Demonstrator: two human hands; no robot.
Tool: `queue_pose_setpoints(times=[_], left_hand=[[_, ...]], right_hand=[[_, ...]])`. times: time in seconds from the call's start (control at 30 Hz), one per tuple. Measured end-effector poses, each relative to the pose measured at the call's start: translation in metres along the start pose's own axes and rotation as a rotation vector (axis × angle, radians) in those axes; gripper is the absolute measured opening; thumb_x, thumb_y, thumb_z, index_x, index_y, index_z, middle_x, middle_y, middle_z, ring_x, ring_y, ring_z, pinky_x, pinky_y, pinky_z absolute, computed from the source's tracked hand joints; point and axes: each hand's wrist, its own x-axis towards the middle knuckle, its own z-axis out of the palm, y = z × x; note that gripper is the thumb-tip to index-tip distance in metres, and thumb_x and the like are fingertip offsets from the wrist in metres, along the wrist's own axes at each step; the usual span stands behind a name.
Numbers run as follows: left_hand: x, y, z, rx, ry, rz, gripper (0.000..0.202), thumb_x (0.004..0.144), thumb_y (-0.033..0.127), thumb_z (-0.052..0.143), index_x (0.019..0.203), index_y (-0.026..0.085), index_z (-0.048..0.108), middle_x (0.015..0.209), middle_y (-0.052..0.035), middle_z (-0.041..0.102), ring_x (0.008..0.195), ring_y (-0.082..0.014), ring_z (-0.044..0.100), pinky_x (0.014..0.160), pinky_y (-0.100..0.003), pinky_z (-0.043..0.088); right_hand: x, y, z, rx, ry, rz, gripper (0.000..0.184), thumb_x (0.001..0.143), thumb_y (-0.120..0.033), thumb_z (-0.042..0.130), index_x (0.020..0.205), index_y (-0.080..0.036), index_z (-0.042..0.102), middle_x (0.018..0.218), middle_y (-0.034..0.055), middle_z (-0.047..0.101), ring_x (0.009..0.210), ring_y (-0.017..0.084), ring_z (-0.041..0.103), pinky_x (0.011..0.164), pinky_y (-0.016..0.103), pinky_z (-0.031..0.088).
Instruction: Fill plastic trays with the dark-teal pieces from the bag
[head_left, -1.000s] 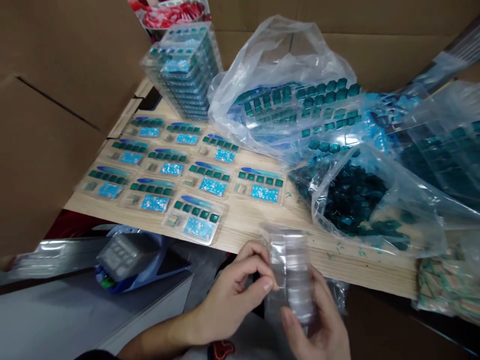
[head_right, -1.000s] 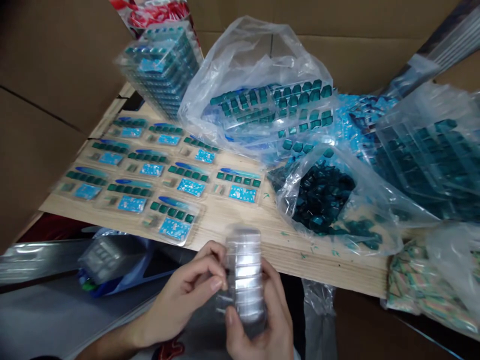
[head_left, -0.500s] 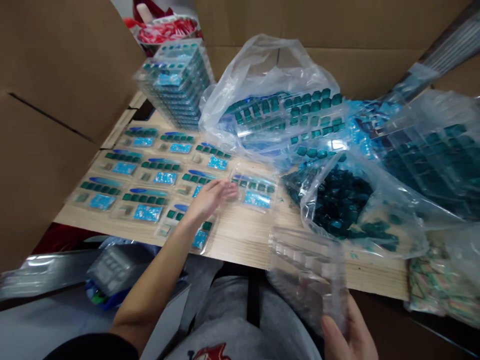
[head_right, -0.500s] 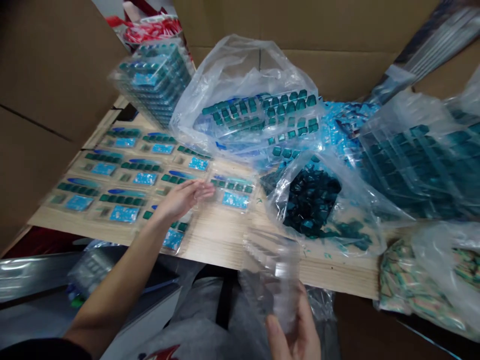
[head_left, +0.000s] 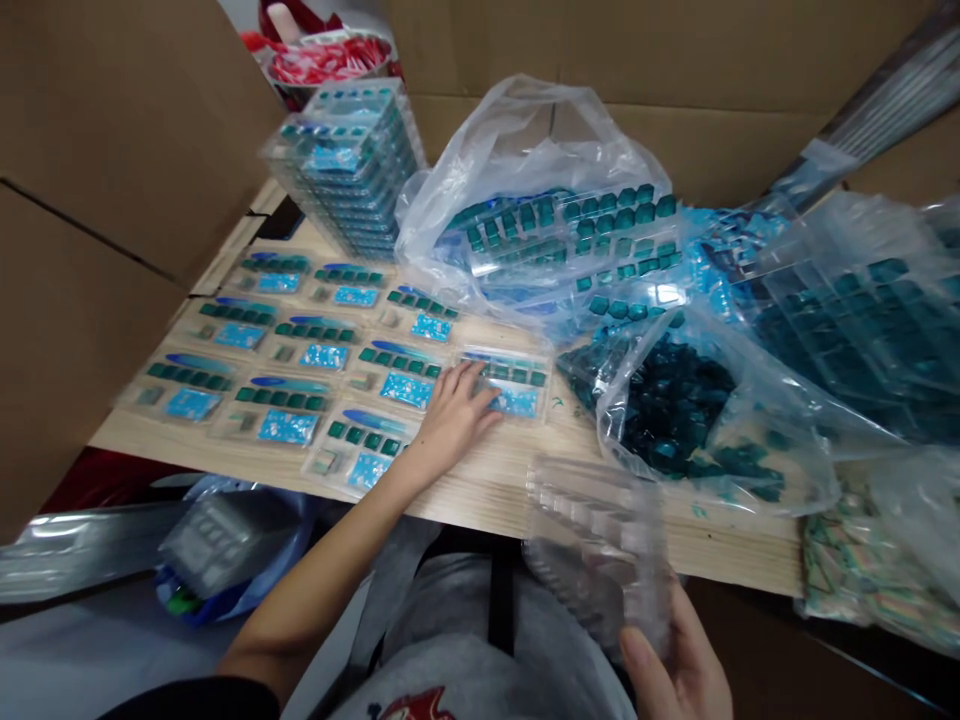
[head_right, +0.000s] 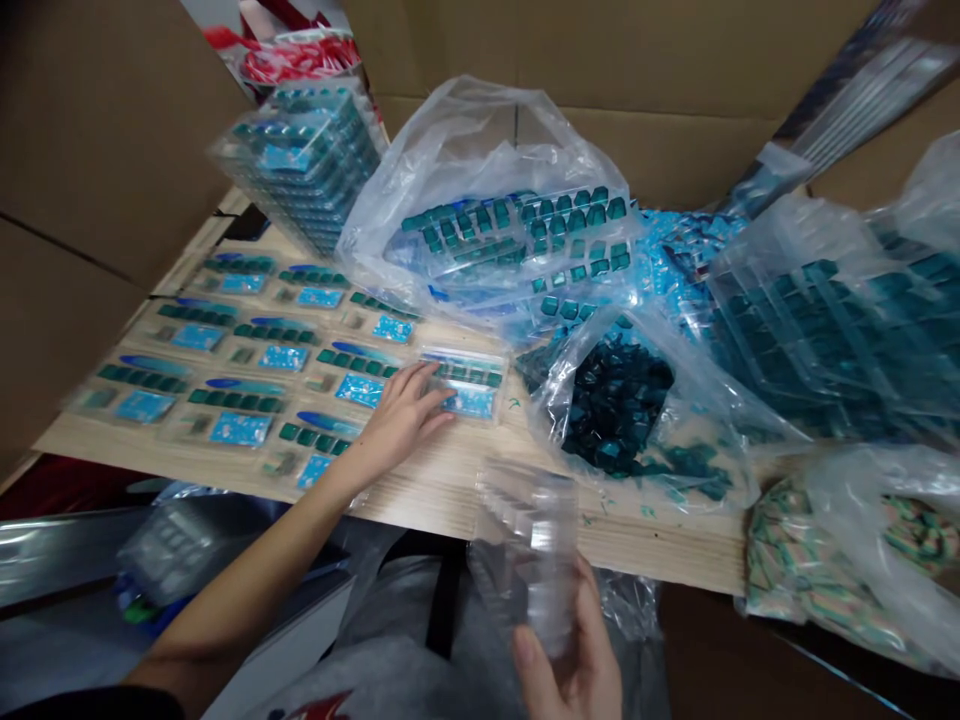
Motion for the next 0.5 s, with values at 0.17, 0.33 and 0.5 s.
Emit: queue_pose_setpoints(times=[0.17,0.33,0.5], left_hand=[[-0.012,0.015,-0.02,-0.327,0.026,-0.041,0.023,0.085,0.026,0.065,0.106,0.018,0.067,0.139,-0.0156,0.048,0.134,-0.0338,0.038,0.111,-0.057,0.027],[-0.052,0.055,-0.055,-1.099,-0.263,-0.069,0.021,0.092,0.037,0.054,0.09,0.023,0.07,0.126,-0.0077,0.056,0.123,-0.0222,0.052,0.106,-0.04,0.04],[-0.07,0.076,-0.062,-1.369,-0.333,-0.191,0.013,0.084,0.036,0.066,0.083,0.024,0.071,0.14,-0.0038,0.044,0.133,-0.0234,0.041,0.113,-0.037,0.031]], right_hand=[[0.002,-0.021,0.014,0.05,-0.091,-0.005,0.045,0.08,-0.043,0.067,0.122,-0.029,0.063,0.129,0.0067,0.063,0.119,0.032,0.059,0.092,0.04,0.054],[0.012,-0.043,0.037,0.011,-0.169,-0.173,0.039,0.08,-0.046,0.067,0.115,-0.03,0.062,0.129,0.0068,0.058,0.119,0.029,0.057,0.098,0.042,0.048],[0.014,-0.05,0.044,-0.035,-0.256,-0.225,0.035,0.085,-0.042,0.063,0.117,-0.03,0.057,0.128,0.0063,0.052,0.12,0.025,0.053,0.095,0.036,0.049]])
